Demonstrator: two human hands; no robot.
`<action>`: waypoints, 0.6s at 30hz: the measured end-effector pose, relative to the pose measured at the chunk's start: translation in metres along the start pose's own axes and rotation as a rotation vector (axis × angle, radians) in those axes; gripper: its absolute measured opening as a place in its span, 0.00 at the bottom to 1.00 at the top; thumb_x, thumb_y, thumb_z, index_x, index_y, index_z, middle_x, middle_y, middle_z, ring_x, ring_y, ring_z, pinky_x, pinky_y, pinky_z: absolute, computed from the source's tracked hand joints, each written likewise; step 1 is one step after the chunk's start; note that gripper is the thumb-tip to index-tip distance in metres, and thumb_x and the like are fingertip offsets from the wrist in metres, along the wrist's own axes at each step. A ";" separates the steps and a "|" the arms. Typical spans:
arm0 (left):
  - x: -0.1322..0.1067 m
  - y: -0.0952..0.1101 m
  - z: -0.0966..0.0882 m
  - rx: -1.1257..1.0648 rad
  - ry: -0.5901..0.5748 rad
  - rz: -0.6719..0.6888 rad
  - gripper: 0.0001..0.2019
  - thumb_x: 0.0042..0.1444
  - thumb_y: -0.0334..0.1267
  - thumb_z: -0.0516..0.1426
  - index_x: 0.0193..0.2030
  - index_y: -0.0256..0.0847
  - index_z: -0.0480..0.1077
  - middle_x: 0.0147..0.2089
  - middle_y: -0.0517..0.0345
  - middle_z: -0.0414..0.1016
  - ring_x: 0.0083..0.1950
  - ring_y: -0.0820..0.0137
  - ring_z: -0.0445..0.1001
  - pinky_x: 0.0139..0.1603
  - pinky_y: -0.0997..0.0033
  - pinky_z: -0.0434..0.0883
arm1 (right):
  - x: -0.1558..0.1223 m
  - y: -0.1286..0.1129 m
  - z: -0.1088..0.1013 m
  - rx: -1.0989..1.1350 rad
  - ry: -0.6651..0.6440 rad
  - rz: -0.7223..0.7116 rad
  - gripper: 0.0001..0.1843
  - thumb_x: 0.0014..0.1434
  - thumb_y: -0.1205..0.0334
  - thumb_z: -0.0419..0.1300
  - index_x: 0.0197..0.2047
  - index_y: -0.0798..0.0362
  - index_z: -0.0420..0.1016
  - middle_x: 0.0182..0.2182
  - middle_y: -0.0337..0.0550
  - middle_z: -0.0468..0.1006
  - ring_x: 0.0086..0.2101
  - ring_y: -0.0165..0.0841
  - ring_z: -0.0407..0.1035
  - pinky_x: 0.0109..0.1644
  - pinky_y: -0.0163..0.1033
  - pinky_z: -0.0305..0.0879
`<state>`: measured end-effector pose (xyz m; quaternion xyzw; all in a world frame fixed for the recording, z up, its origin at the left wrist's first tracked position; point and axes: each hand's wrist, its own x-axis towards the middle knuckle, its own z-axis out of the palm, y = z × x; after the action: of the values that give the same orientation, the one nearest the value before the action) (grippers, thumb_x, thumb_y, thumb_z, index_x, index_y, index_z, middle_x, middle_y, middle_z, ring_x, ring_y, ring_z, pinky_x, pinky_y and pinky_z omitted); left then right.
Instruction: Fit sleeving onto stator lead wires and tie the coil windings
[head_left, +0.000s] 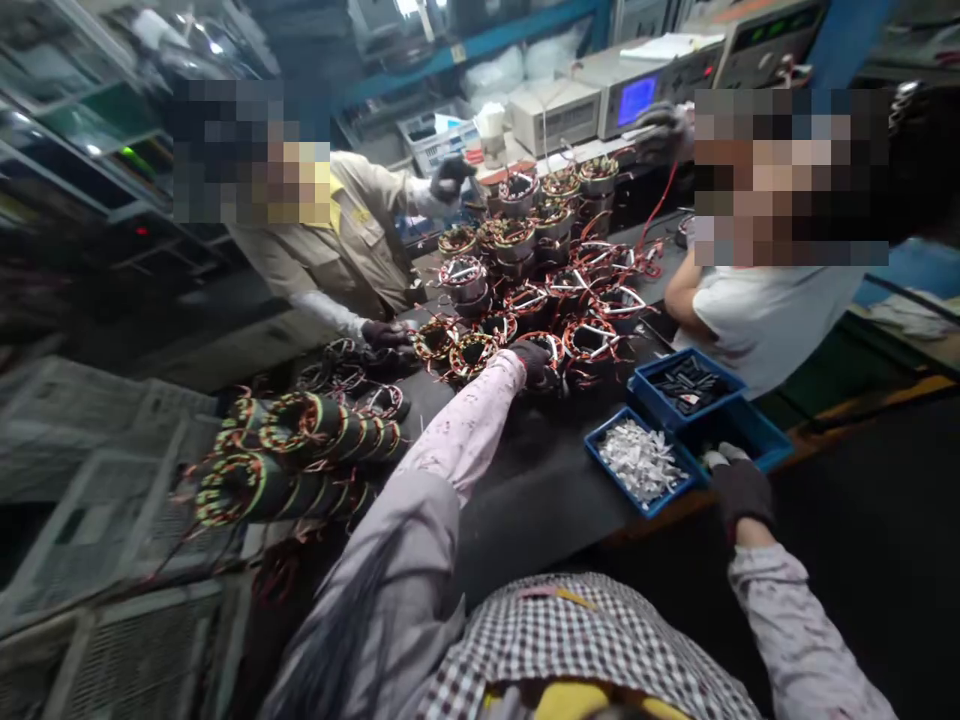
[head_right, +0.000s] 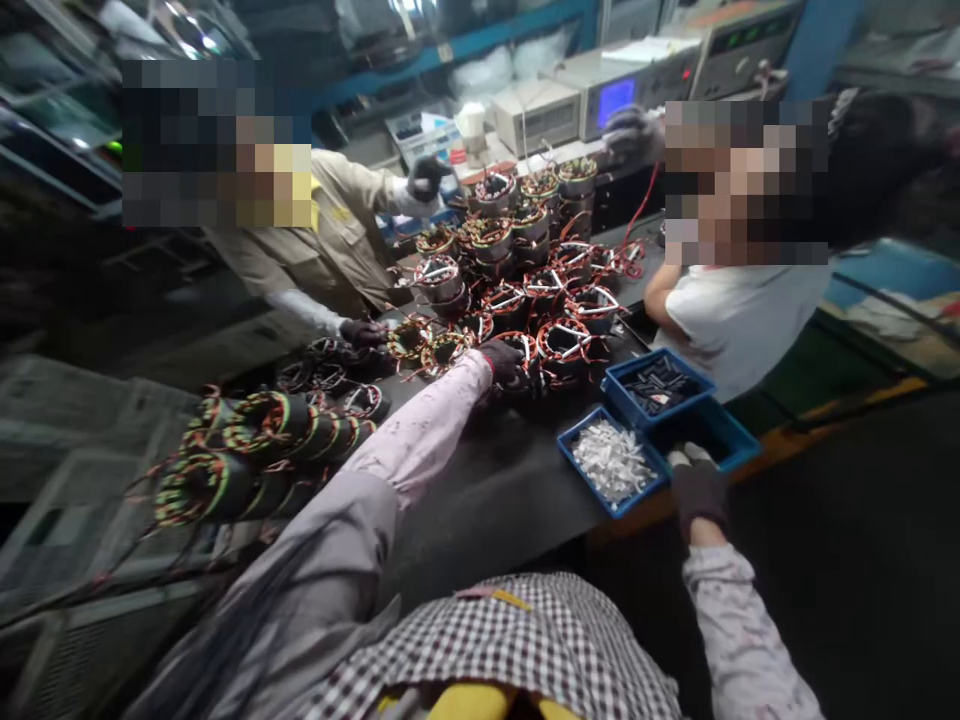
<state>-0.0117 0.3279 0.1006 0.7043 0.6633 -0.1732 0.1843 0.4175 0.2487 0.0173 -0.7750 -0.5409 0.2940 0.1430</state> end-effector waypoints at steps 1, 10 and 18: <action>0.004 0.002 0.000 0.004 -0.025 -0.014 0.29 0.53 0.42 0.71 0.64 0.44 0.83 0.63 0.44 0.86 0.67 0.48 0.83 0.70 0.57 0.78 | -0.005 0.001 0.006 0.046 -0.008 0.016 0.38 0.62 0.50 0.52 0.66 0.64 0.81 0.65 0.72 0.81 0.65 0.57 0.77 0.74 0.56 0.69; -0.015 0.035 0.019 -0.103 -0.022 -0.108 0.19 0.54 0.42 0.71 0.52 0.40 0.88 0.56 0.41 0.89 0.62 0.48 0.85 0.65 0.55 0.81 | -0.080 0.018 0.065 0.147 -0.317 -0.296 0.34 0.60 0.38 0.48 0.64 0.21 0.84 0.58 0.35 0.88 0.69 0.58 0.74 0.77 0.65 0.69; -0.141 0.080 0.114 -0.352 -0.100 -0.266 0.23 0.59 0.53 0.70 0.54 0.40 0.87 0.54 0.41 0.89 0.58 0.45 0.86 0.60 0.54 0.82 | -0.106 -0.007 0.089 -0.086 -0.761 -0.657 0.34 0.65 0.48 0.46 0.65 0.33 0.83 0.64 0.42 0.85 0.67 0.58 0.76 0.76 0.68 0.70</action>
<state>0.0602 0.1447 0.0724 0.5580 0.7605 -0.1124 0.3125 0.3320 0.1447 -0.0168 -0.4071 -0.7816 0.4725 -0.0113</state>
